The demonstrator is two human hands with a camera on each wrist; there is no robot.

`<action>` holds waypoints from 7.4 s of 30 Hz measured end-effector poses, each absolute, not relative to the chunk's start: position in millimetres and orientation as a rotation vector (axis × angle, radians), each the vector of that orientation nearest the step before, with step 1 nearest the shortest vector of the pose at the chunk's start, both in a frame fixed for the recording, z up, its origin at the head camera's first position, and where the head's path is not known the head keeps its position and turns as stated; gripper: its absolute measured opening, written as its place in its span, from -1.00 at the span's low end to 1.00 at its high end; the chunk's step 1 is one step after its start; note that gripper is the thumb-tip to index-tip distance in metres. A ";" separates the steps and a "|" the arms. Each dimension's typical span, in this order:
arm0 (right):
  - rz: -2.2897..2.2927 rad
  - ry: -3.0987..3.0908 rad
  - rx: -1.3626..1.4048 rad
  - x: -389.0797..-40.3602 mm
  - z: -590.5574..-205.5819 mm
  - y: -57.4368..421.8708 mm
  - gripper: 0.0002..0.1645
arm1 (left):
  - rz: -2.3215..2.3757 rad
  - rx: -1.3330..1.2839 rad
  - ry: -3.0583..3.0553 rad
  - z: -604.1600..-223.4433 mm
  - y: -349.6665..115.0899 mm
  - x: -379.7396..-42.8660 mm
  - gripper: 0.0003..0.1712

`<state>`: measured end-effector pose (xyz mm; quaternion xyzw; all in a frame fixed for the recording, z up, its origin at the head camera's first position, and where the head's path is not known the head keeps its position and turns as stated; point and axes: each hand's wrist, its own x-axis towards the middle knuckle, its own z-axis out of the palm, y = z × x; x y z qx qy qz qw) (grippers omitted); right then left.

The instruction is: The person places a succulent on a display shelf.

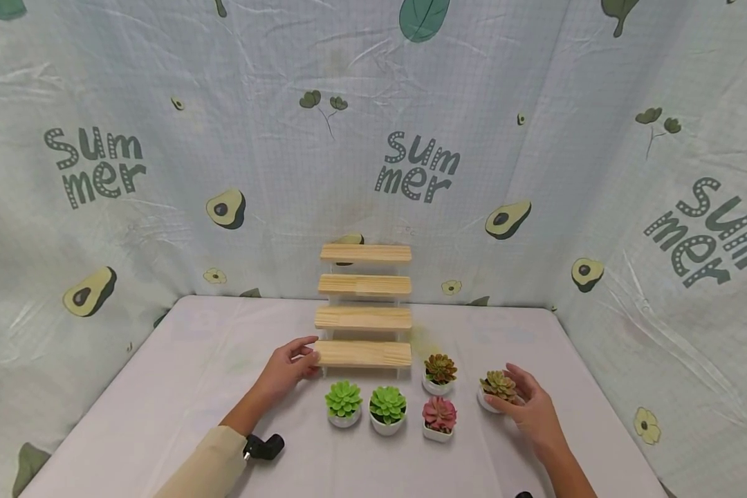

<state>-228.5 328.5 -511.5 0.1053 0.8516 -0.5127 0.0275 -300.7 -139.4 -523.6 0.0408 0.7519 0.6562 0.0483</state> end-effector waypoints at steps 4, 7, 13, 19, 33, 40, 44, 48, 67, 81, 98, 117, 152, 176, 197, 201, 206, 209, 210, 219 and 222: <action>-1.538 2.657 0.301 -226.7 -512.3 329.6 0.20 | 2.018 0.111 2.248 -524.6 -139.7 -302.6 -0.40; -1.523 2.664 0.282 -225.4 -513.6 330.7 0.18 | 2.037 0.101 2.225 -525.3 -139.6 -303.6 -0.41; -1.557 2.641 0.256 -225.4 -518.3 333.9 0.14 | 2.067 0.051 2.210 -524.5 -138.4 -304.3 -0.44; -1.594 2.598 0.268 -225.0 -519.1 335.2 0.15 | 2.139 0.034 2.144 -521.7 -136.9 -303.0 -0.43; -1.695 2.577 0.235 -224.3 -524.6 332.2 0.06 | 2.182 -0.004 2.088 -519.6 -136.8 -304.6 -0.45; -1.649 2.593 0.265 -224.4 -524.1 331.7 0.07 | 2.184 -0.021 2.068 -521.2 -138.0 -305.9 -0.43; -1.636 2.610 0.267 -223.9 -523.2 332.4 0.08 | 2.190 -0.033 2.064 -523.3 -137.8 -307.4 -0.44; -1.641 2.613 0.287 -224.6 -522.5 332.5 0.08 | 2.188 -0.041 2.074 -524.1 -137.7 -309.2 -0.45; -1.734 2.614 0.243 -233.5 -504.9 332.0 0.08 | 2.170 -0.075 2.098 -522.1 -135.6 -309.4 -0.45; -1.791 2.697 0.082 -245.4 -472.2 314.7 0.02 | 2.161 -0.120 2.103 -519.9 -134.9 -306.3 -0.46; -1.721 2.778 -0.110 -268.6 -439.6 282.7 -0.09 | 2.182 -0.104 2.076 -520.6 -134.6 -306.5 -0.47; -1.679 2.774 -0.236 -308.2 -408.9 236.2 0.04 | 2.192 -0.084 2.058 -522.9 -136.6 -308.2 -0.47; -1.849 2.604 -0.487 -355.1 -386.0 182.2 -0.17 | 2.246 -0.084 2.031 -525.4 -138.6 -308.5 -0.46; -1.837 2.634 -0.452 -390.2 -382.3 151.7 -0.10 | 2.235 -0.091 2.007 -525.1 -136.2 -309.2 -0.46; -1.872 2.664 -0.469 -404.9 -375.3 136.7 -0.22 | 2.254 -0.070 1.976 -528.2 -138.0 -308.2 -0.46; -1.877 2.683 -0.451 -406.2 -373.0 135.9 -0.23 | 2.250 -0.067 1.972 -528.1 -138.7 -307.9 -0.45; -1.874 2.696 -0.448 -409.6 -369.8 134.7 -0.28 | 2.244 -0.064 1.980 -528.8 -139.6 -307.8 -0.44; -1.883 2.681 -0.444 -410.8 -368.4 134.7 -0.27 | 2.241 -0.066 1.984 -528.9 -139.4 -307.9 -0.44; -1.890 2.672 -0.445 -411.4 -368.1 134.9 -0.27 | 2.238 -0.064 1.987 -529.1 -139.4 -307.9 -0.44; -1.879 2.687 -0.459 -420.0 -366.8 134.7 -0.20 | 2.238 -0.066 1.996 -530.2 -139.5 -307.3 -0.45; -1.894 2.686 -0.451 -425.1 -366.2 134.2 -0.23 | 2.241 -0.063 1.991 -529.5 -139.2 -307.2 -0.45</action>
